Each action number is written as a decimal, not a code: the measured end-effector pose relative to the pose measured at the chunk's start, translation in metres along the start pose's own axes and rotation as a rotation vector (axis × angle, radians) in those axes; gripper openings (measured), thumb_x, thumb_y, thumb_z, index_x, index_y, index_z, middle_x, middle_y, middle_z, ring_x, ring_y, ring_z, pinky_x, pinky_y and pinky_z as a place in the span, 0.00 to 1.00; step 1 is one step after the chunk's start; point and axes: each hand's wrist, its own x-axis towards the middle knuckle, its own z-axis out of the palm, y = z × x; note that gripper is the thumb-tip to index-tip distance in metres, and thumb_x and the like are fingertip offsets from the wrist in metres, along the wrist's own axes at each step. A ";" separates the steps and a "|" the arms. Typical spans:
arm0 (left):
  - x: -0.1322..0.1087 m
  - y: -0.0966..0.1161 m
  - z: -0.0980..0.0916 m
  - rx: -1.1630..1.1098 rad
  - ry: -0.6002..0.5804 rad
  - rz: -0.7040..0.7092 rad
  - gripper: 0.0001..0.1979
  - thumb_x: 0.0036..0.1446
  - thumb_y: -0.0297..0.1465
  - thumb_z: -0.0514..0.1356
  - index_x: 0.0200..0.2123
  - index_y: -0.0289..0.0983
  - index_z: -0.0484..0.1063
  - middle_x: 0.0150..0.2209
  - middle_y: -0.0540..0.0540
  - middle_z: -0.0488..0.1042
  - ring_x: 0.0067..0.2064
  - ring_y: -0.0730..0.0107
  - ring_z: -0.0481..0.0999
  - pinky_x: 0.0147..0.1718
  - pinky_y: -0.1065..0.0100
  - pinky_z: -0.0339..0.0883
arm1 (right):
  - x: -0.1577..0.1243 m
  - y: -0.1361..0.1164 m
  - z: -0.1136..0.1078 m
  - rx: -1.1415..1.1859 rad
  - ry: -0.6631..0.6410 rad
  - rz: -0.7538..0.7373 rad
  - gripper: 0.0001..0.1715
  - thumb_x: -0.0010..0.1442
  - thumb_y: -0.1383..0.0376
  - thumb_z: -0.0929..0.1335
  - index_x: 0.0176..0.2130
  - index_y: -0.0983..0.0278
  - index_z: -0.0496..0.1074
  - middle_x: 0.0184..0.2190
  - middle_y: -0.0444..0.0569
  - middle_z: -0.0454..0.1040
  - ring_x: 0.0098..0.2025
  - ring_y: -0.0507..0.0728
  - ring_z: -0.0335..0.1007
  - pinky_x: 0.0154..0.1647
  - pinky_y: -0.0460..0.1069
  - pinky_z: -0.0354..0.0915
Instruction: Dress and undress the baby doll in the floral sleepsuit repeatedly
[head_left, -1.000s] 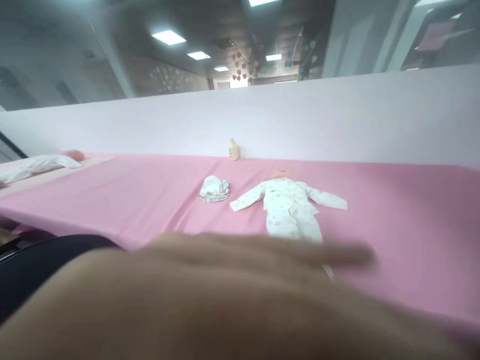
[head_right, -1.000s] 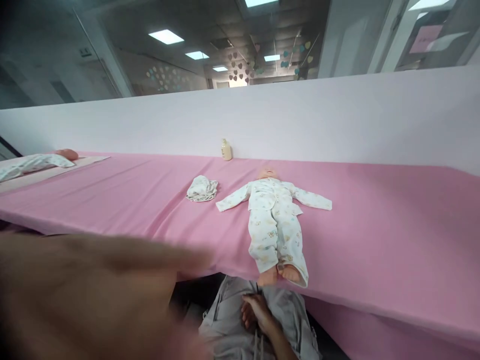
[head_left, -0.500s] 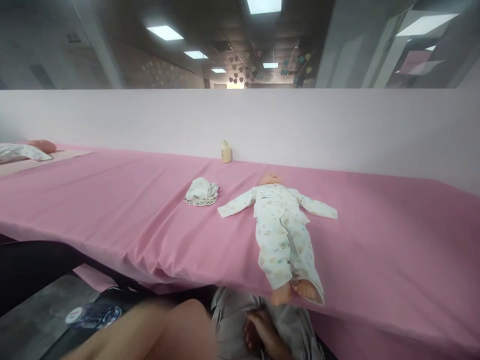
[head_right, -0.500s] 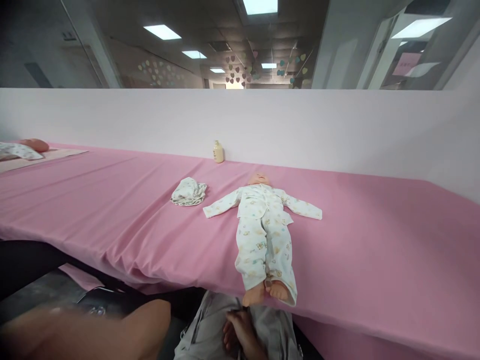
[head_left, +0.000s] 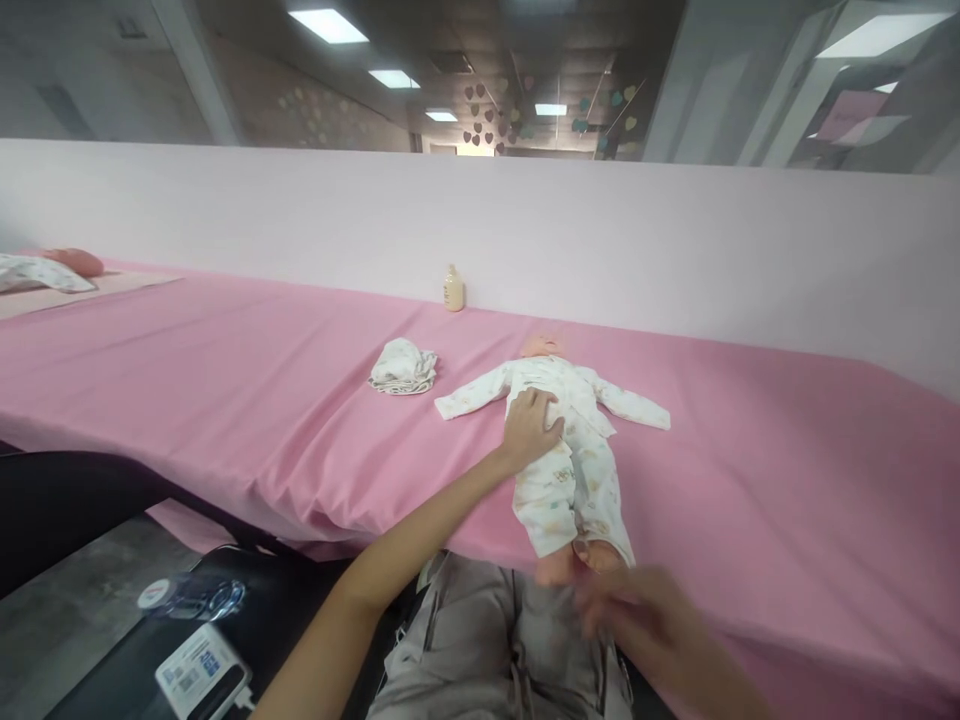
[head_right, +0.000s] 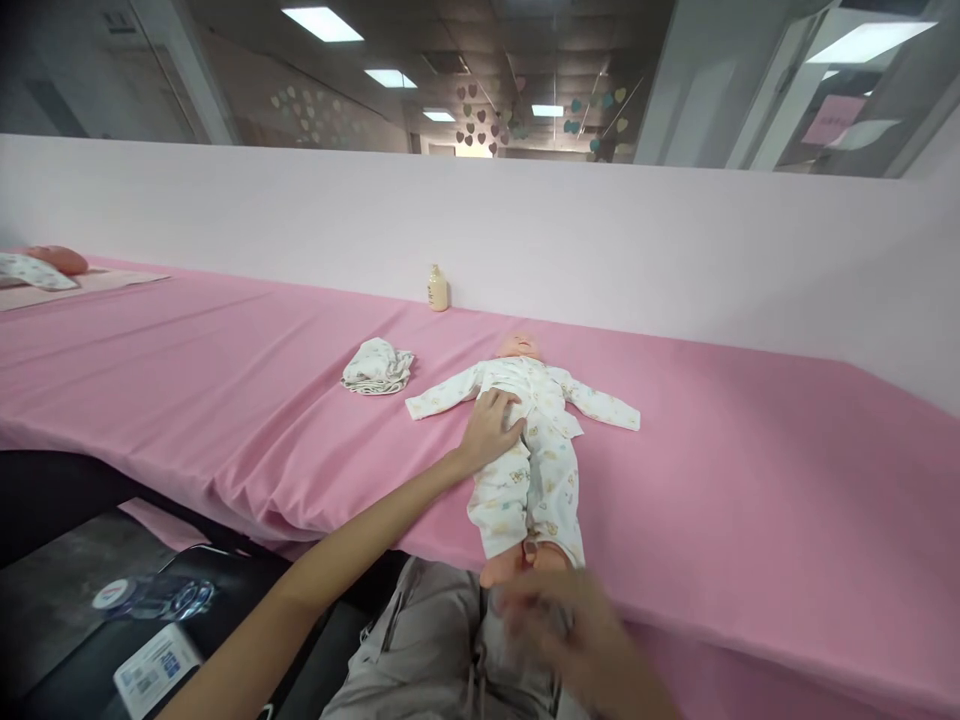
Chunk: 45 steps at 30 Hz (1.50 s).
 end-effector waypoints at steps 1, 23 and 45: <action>-0.007 -0.006 -0.005 0.026 -0.013 0.033 0.13 0.53 0.34 0.58 0.42 0.36 0.66 0.42 0.44 0.67 0.46 0.62 0.66 0.48 0.60 0.62 | 0.010 0.005 -0.017 -0.052 0.114 0.037 0.17 0.58 0.54 0.62 0.33 0.61 0.74 0.30 0.47 0.77 0.31 0.55 0.73 0.32 0.46 0.68; 0.000 -0.013 -0.054 0.168 -0.368 0.498 0.18 0.60 0.39 0.48 0.22 0.36 0.63 0.22 0.48 0.67 0.25 0.73 0.64 0.26 0.70 0.54 | 0.146 0.049 -0.053 -0.863 0.203 -0.083 0.12 0.54 0.69 0.62 0.31 0.63 0.74 0.26 0.46 0.73 0.30 0.54 0.66 0.31 0.47 0.55; 0.102 -0.028 0.050 -0.056 0.028 -0.530 0.11 0.56 0.31 0.51 0.40 0.36 0.70 0.45 0.39 0.70 0.45 0.59 0.72 0.44 0.61 0.64 | 0.276 0.093 -0.057 -0.542 0.710 0.200 0.16 0.59 0.64 0.60 0.41 0.65 0.73 0.39 0.52 0.72 0.38 0.57 0.64 0.39 0.48 0.57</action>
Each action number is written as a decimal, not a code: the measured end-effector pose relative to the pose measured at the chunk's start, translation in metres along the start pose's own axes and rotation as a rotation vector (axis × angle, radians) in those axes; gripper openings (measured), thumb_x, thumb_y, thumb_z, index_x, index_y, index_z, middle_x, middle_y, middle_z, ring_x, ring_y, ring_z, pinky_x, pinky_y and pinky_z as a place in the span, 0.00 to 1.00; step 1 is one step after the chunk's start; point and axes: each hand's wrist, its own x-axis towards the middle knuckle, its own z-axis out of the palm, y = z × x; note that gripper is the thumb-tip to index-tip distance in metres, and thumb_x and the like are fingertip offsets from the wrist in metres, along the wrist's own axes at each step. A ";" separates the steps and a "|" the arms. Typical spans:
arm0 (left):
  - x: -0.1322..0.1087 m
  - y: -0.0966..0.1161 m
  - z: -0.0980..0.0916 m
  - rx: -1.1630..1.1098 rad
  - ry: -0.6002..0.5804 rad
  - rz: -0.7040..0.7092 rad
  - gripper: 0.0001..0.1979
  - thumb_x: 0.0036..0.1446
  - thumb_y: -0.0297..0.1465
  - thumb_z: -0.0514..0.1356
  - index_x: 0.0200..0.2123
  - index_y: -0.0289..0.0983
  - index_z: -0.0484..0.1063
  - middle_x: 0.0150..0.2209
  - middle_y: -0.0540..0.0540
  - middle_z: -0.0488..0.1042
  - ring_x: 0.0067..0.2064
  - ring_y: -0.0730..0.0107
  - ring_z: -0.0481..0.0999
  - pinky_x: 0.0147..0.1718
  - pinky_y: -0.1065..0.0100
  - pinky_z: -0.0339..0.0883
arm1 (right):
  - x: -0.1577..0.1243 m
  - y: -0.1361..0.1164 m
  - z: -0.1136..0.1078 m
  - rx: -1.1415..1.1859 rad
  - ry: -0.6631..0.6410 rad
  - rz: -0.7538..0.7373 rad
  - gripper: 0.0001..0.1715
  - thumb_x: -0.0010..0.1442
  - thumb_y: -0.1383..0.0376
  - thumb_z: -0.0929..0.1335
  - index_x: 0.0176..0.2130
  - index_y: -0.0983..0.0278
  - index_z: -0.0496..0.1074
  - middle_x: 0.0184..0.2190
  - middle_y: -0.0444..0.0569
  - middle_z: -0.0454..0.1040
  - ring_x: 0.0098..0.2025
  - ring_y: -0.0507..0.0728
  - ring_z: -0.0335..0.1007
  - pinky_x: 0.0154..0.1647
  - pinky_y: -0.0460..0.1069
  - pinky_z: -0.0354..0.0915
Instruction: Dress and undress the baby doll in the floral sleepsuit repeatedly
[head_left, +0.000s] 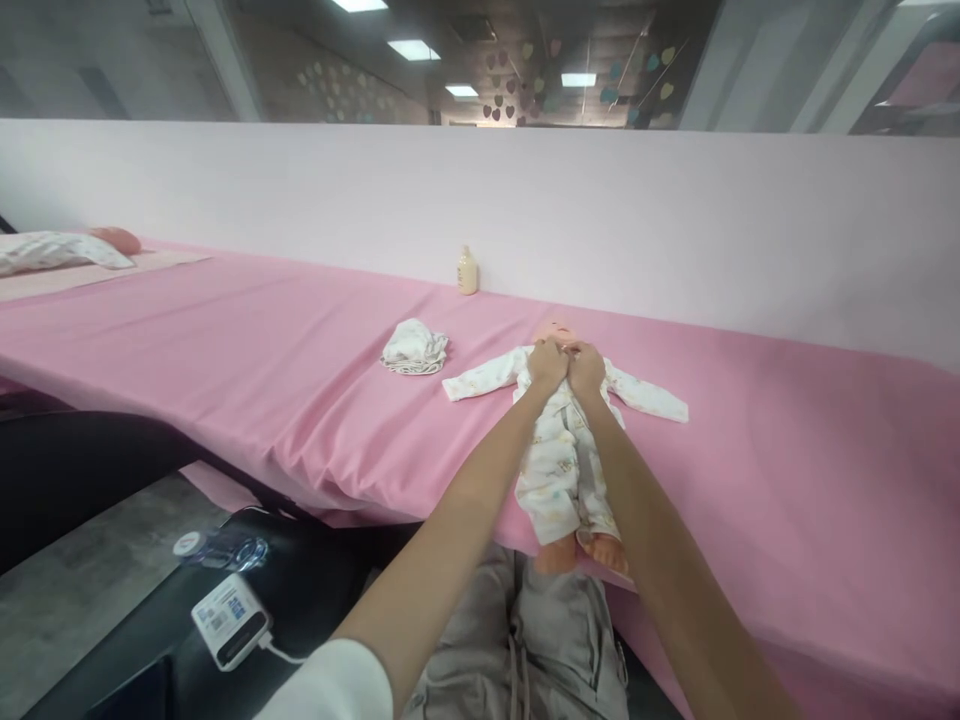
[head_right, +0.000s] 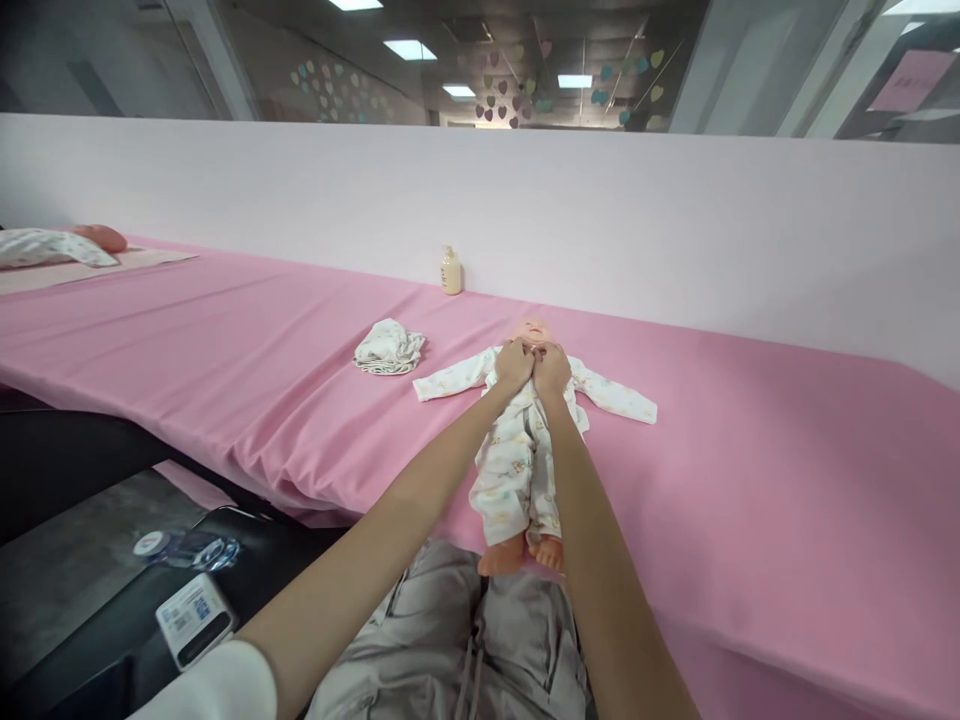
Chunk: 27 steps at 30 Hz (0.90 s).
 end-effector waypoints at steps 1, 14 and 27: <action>-0.001 0.001 0.000 0.029 0.000 0.003 0.12 0.56 0.31 0.51 0.41 0.36 0.69 0.46 0.38 0.70 0.45 0.58 0.72 0.43 0.61 0.64 | 0.000 0.001 0.001 0.015 0.013 0.001 0.16 0.59 0.64 0.60 0.40 0.65 0.73 0.38 0.52 0.72 0.38 0.57 0.64 0.39 0.48 0.57; -0.003 -0.013 0.001 -0.036 -0.013 0.173 0.11 0.61 0.32 0.47 0.41 0.39 0.67 0.43 0.45 0.73 0.45 0.63 0.72 0.43 0.65 0.63 | -0.007 0.000 0.002 0.084 0.071 0.075 0.16 0.57 0.63 0.60 0.37 0.65 0.74 0.38 0.53 0.74 0.39 0.58 0.67 0.41 0.50 0.59; -0.011 -0.022 -0.007 -0.234 -0.008 0.187 0.10 0.59 0.30 0.52 0.44 0.39 0.66 0.38 0.49 0.75 0.39 0.70 0.74 0.41 0.68 0.65 | -0.017 0.002 -0.002 0.225 0.066 -0.020 0.19 0.52 0.64 0.61 0.37 0.64 0.77 0.38 0.51 0.76 0.39 0.58 0.69 0.40 0.49 0.62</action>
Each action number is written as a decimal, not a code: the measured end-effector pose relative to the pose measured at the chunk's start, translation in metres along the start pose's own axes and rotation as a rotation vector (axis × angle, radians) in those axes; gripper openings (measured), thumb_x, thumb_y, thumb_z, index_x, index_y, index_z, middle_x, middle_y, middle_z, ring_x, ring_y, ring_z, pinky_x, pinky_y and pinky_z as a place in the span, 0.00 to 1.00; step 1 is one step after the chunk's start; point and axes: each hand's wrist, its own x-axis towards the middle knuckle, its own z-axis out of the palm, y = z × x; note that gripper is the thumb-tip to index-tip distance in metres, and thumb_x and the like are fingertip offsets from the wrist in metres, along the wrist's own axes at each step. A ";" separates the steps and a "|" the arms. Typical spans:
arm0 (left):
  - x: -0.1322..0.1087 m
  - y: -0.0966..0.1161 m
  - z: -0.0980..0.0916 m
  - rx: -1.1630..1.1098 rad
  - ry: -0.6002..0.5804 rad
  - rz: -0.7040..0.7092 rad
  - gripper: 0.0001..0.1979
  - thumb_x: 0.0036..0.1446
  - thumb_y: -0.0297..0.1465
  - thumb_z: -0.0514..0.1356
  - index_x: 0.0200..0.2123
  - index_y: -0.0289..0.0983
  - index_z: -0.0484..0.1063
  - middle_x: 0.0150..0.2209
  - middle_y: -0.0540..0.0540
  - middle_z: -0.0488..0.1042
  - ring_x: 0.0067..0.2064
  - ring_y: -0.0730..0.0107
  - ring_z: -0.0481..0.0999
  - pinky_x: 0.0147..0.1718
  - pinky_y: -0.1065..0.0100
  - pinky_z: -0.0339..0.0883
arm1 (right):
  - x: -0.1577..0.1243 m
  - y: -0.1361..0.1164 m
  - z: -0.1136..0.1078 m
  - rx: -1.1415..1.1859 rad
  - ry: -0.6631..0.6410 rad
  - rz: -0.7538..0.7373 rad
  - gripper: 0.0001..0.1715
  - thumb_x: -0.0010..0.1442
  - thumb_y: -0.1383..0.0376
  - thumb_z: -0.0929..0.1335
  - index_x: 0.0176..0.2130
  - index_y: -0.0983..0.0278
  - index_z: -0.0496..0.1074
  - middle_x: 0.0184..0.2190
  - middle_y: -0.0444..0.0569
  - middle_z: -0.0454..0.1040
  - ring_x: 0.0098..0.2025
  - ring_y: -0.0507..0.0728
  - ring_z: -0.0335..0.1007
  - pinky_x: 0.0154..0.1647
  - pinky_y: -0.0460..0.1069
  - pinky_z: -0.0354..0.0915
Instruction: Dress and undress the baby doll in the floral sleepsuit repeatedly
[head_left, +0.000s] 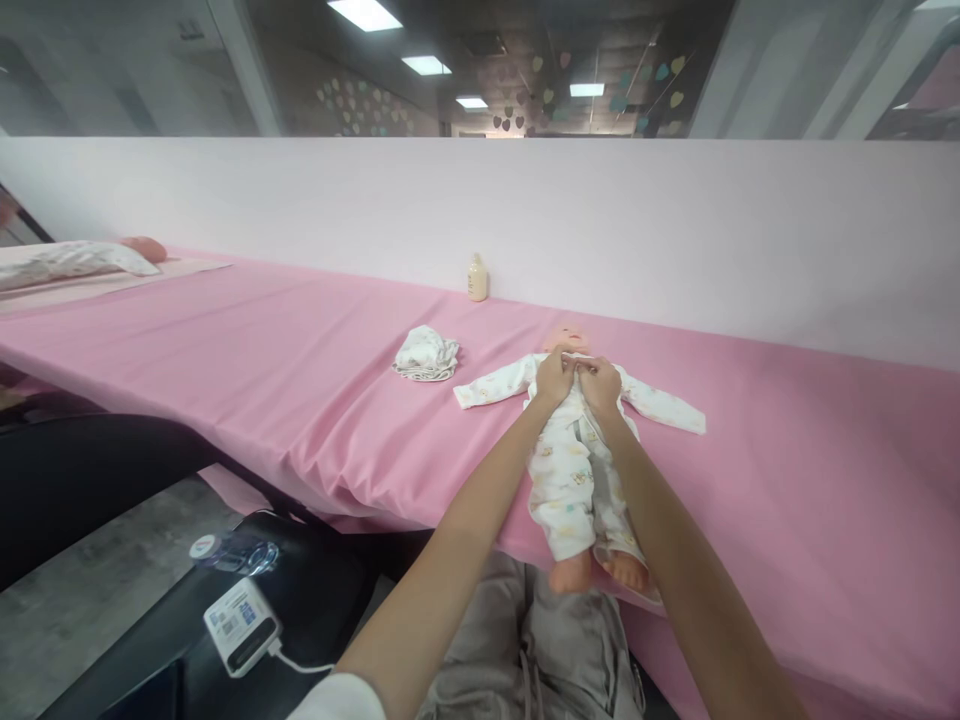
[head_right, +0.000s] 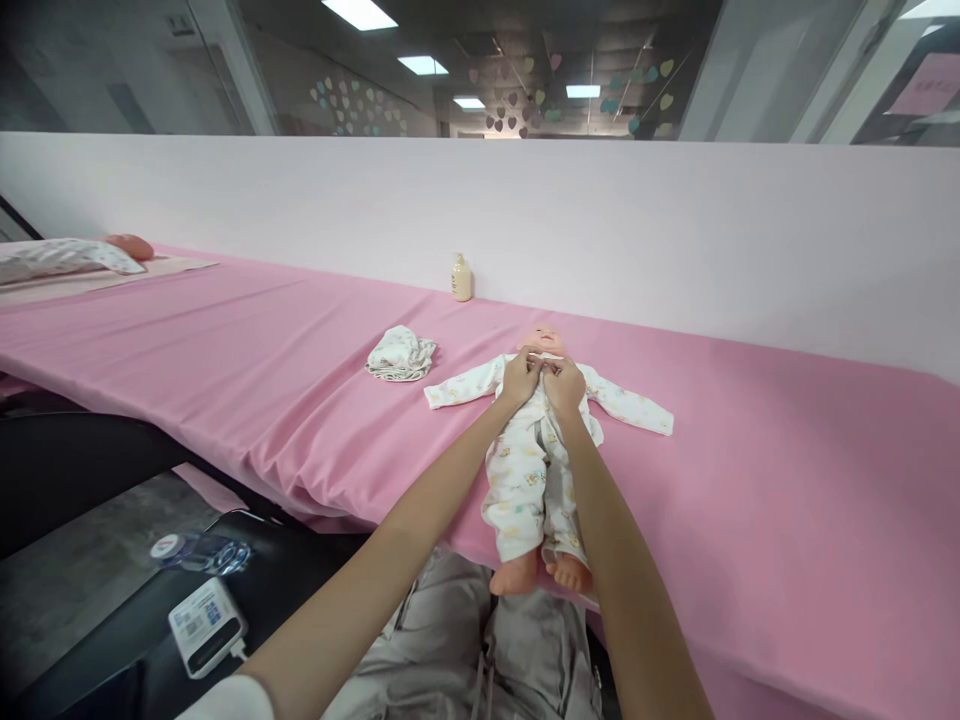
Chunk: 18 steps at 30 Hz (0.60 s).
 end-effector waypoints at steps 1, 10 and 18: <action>0.000 0.000 -0.001 -0.005 -0.005 -0.007 0.10 0.58 0.29 0.52 0.44 0.39 0.65 0.38 0.49 0.75 0.39 0.70 0.74 0.41 0.68 0.65 | -0.001 -0.001 0.000 0.002 -0.003 -0.001 0.19 0.52 0.64 0.61 0.37 0.64 0.77 0.38 0.51 0.76 0.39 0.58 0.69 0.41 0.49 0.62; -0.003 -0.006 -0.004 -0.126 -0.040 0.044 0.08 0.57 0.26 0.53 0.40 0.37 0.66 0.39 0.49 0.75 0.39 0.73 0.73 0.42 0.70 0.65 | -0.005 -0.006 -0.006 0.032 -0.146 0.005 0.19 0.54 0.62 0.61 0.40 0.60 0.77 0.34 0.49 0.77 0.38 0.57 0.70 0.41 0.50 0.61; -0.018 -0.005 -0.008 -0.017 0.026 0.062 0.08 0.57 0.29 0.53 0.41 0.38 0.66 0.37 0.49 0.74 0.35 0.72 0.72 0.40 0.69 0.63 | -0.020 -0.007 -0.007 0.089 0.005 0.053 0.23 0.51 0.61 0.61 0.44 0.66 0.73 0.24 0.46 0.71 0.28 0.55 0.64 0.35 0.49 0.60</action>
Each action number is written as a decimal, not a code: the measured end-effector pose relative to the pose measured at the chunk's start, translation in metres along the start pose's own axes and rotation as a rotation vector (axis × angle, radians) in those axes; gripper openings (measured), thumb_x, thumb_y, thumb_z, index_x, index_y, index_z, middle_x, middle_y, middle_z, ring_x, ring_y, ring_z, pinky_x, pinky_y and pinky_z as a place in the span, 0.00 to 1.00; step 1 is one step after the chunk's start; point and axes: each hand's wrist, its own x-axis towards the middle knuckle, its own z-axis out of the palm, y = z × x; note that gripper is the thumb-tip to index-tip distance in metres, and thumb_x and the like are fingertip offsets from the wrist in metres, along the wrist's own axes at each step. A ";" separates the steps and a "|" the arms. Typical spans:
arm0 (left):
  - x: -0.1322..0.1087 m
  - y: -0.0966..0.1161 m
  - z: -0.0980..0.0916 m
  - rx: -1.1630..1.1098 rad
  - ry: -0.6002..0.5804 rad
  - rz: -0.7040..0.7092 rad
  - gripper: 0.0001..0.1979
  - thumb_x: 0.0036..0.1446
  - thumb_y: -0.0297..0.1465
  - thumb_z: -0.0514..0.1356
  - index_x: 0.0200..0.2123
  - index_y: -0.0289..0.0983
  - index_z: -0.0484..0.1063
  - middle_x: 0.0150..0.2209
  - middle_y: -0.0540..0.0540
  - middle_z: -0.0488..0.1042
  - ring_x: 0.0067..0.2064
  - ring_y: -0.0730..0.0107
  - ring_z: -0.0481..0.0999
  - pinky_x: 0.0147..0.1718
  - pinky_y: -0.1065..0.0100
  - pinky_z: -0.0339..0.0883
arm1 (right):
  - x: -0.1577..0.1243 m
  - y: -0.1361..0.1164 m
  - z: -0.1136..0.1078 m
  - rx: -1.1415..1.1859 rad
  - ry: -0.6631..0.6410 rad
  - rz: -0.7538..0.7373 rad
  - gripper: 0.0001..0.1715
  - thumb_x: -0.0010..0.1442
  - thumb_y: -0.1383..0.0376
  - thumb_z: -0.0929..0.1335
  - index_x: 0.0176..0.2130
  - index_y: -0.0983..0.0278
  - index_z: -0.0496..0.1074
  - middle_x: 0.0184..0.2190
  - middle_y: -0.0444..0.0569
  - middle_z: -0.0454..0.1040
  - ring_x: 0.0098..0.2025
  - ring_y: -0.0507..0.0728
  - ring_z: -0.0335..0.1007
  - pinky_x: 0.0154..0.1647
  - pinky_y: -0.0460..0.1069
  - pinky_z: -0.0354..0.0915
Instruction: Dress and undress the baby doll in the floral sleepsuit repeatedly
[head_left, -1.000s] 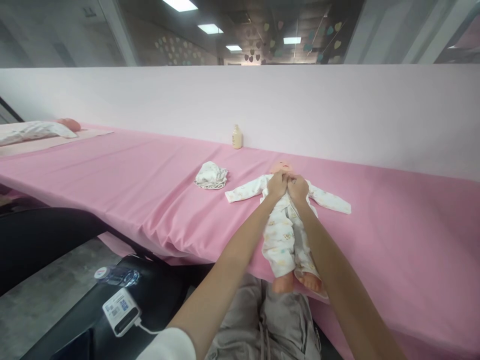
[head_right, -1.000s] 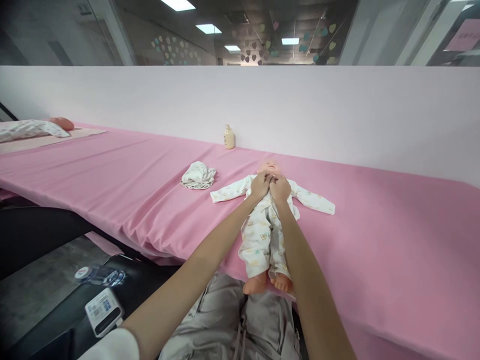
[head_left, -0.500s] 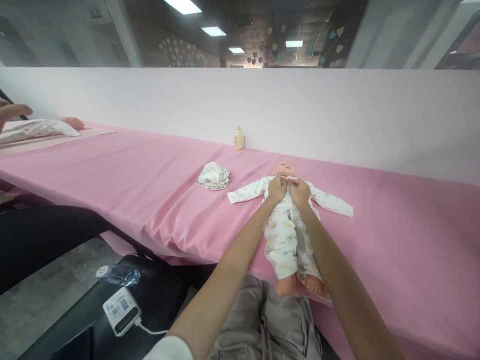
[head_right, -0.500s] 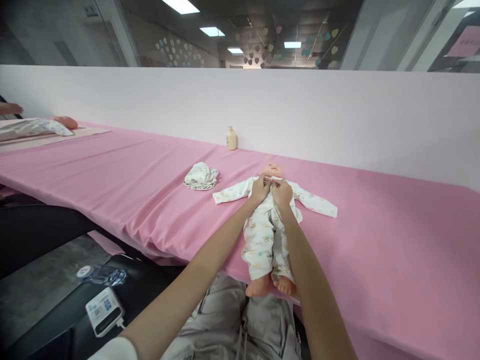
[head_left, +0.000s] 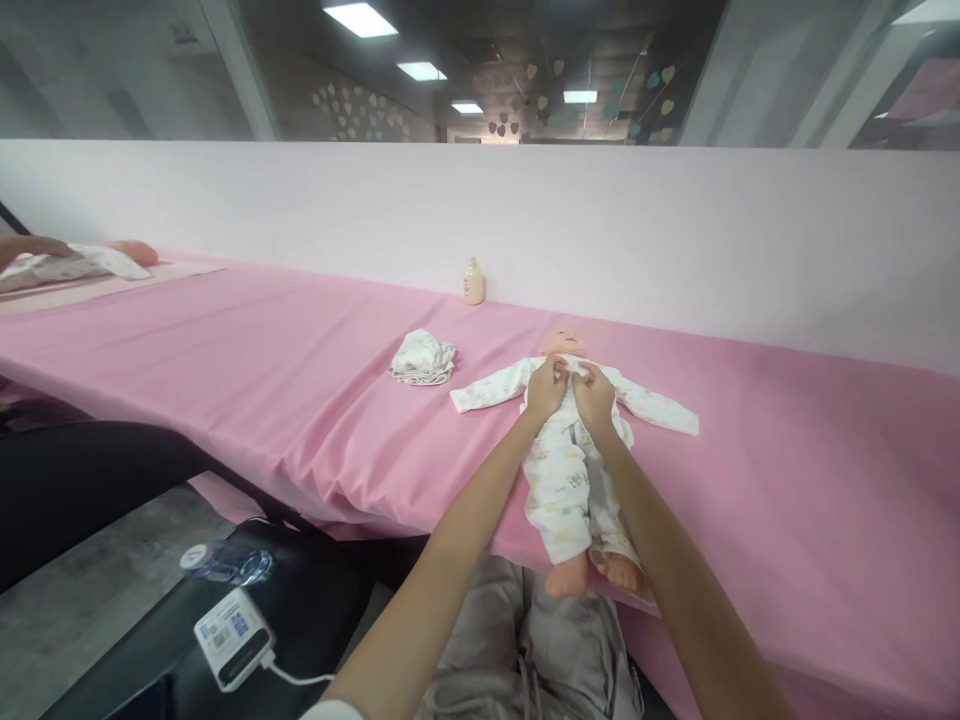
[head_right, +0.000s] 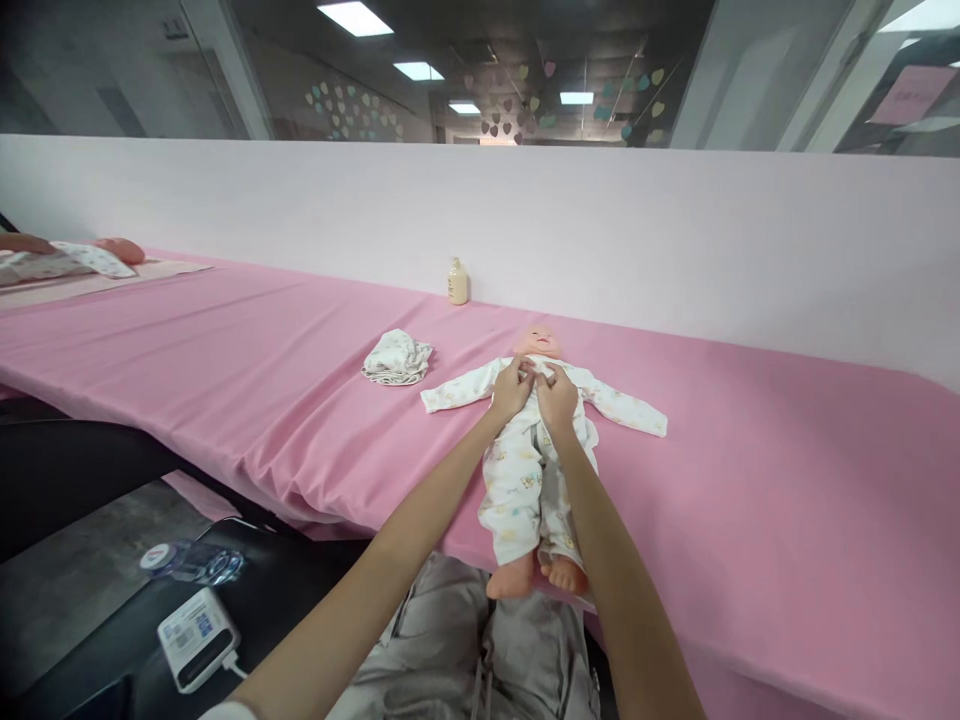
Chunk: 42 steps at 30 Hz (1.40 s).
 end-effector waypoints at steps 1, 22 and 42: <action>-0.003 0.002 -0.001 0.044 0.003 -0.004 0.09 0.57 0.30 0.53 0.41 0.38 0.66 0.35 0.50 0.74 0.36 0.72 0.71 0.40 0.69 0.63 | -0.003 0.000 0.000 0.001 0.035 -0.001 0.22 0.51 0.62 0.61 0.42 0.66 0.73 0.23 0.46 0.71 0.27 0.55 0.64 0.35 0.49 0.60; -0.018 0.019 -0.015 0.280 -0.126 0.099 0.13 0.62 0.37 0.48 0.41 0.41 0.69 0.33 0.50 0.75 0.36 0.68 0.73 0.33 0.70 0.59 | -0.013 0.011 -0.010 0.090 0.138 -0.136 0.09 0.53 0.63 0.64 0.29 0.66 0.69 0.30 0.50 0.70 0.33 0.55 0.65 0.41 0.52 0.62; -0.037 0.016 -0.040 0.198 -0.256 0.312 0.15 0.59 0.40 0.51 0.36 0.39 0.74 0.25 0.52 0.69 0.29 0.74 0.67 0.30 0.72 0.54 | -0.037 0.006 -0.045 -0.332 -0.071 -0.430 0.07 0.52 0.65 0.63 0.25 0.63 0.66 0.22 0.47 0.66 0.29 0.56 0.61 0.35 0.50 0.57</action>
